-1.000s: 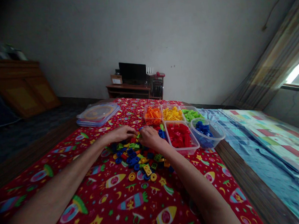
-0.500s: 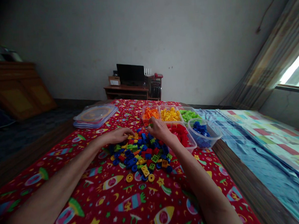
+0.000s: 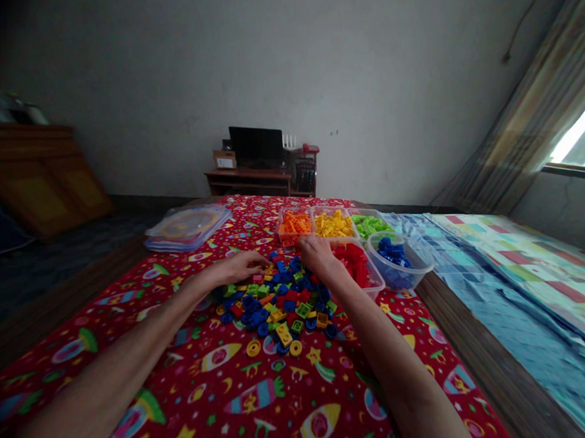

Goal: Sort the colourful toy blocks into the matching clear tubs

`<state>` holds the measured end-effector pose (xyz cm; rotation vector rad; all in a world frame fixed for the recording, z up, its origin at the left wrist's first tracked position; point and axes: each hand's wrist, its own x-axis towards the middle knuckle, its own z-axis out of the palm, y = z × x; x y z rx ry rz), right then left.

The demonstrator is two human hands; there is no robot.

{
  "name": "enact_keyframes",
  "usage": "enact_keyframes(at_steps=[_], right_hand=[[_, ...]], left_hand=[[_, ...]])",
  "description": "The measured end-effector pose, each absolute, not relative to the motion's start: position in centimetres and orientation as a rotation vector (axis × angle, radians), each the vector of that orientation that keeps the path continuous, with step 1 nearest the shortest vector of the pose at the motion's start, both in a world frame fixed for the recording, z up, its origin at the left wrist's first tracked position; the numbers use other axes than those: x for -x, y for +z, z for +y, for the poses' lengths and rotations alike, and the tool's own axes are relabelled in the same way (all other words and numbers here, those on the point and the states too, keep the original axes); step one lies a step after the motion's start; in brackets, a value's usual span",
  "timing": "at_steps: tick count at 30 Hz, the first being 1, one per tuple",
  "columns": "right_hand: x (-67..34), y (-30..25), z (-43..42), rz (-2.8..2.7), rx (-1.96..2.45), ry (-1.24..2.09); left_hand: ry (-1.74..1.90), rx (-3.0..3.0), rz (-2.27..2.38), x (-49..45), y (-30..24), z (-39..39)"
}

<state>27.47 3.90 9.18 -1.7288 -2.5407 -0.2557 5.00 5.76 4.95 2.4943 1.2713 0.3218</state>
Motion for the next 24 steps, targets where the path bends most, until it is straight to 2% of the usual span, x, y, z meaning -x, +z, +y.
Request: enact_keyframes(at_steps=[7, 13, 18, 24], right_hand=[[-26.6, 10.4, 2.1, -2.556, 1.559, -0.195], [-25.5, 10.8, 0.6, -2.589, 1.419, -0.085], [-25.4, 11.0, -0.2, -2.618, 1.391, -0.025], [-25.4, 10.5, -0.2, -2.624, 1.371, -0.066]], left_hand=[[0.319, -2.391, 1.267, -4.2, 7.2, 5.1], [0.005, -2.338, 1.376, -5.1, 8.1, 3.8], [0.079, -2.445, 1.569, -4.7, 8.4, 4.0], [-0.166, -2.35, 1.578, -5.5, 9.0, 2.9]])
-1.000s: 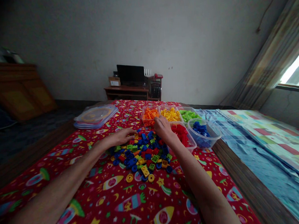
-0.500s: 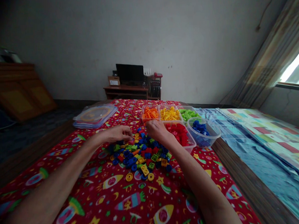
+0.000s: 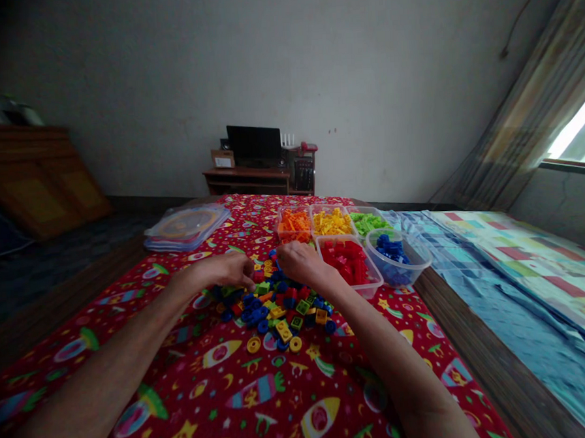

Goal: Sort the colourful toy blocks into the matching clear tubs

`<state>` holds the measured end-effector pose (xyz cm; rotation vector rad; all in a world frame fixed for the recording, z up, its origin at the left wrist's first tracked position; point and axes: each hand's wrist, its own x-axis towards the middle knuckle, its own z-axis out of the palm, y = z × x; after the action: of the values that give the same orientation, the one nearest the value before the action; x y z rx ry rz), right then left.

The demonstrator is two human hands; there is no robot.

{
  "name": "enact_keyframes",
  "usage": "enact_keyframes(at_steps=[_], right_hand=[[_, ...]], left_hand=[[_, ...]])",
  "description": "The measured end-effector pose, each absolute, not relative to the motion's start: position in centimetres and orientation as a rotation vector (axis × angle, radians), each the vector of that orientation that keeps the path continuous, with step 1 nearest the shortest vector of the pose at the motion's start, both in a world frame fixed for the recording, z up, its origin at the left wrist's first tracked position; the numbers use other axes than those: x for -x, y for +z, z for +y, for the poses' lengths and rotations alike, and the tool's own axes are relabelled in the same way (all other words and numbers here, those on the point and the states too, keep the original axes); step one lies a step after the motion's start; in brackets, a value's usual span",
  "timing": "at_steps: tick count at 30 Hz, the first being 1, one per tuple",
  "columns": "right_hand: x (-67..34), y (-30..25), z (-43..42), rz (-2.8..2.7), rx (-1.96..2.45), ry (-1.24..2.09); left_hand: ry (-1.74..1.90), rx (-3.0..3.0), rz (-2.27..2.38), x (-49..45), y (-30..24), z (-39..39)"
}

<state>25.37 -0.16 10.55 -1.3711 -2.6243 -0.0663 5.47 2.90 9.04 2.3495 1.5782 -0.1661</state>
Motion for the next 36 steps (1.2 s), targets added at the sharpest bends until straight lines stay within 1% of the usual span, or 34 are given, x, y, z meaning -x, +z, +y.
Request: enact_keyframes(at_steps=[3, 8, 13, 16, 18, 21, 24, 28, 33, 36], right_hand=[[-25.2, 10.4, -0.2, -2.637, 1.306, -0.038], [-25.1, 10.3, -0.3, -2.619, 1.188, 0.089], [-25.3, 10.0, 0.1, -2.548, 1.084, 0.194], [-25.2, 9.9, 0.2, -2.52, 1.021, 0.288], [-25.1, 10.0, 0.1, -2.523, 0.967, 0.316], [-25.4, 10.0, 0.1, -2.512, 0.946, 0.255], [-26.3, 10.1, 0.6, -2.46, 1.028, 0.22], [-28.8, 10.6, 2.6, -2.323, 1.214, 0.195], [-34.7, 12.2, 6.6, -2.041, 1.537, -0.032], [-39.1, 13.2, 9.5, -1.916, 1.738, -0.19]], left_hand=[[-0.184, -2.342, 1.534, -6.2, 9.5, 2.0], [-0.105, -2.319, 1.441, -5.7, 9.3, 2.4], [0.166, -2.233, 1.192, -3.8, 8.9, 4.1], [0.337, -2.188, 1.159, -3.4, 9.1, 4.3], [0.382, -2.165, 1.185, -3.6, 9.2, 4.2], [0.389, -2.149, 1.191, -4.0, 9.0, 4.0], [0.431, -2.168, 1.206, -4.1, 8.5, 4.3], [0.606, -2.213, 1.301, -3.3, 7.5, 5.7], [0.796, -2.217, 1.517, -2.1, 5.5, 7.3], [0.809, -2.185, 1.583, -1.4, 4.2, 7.9]])
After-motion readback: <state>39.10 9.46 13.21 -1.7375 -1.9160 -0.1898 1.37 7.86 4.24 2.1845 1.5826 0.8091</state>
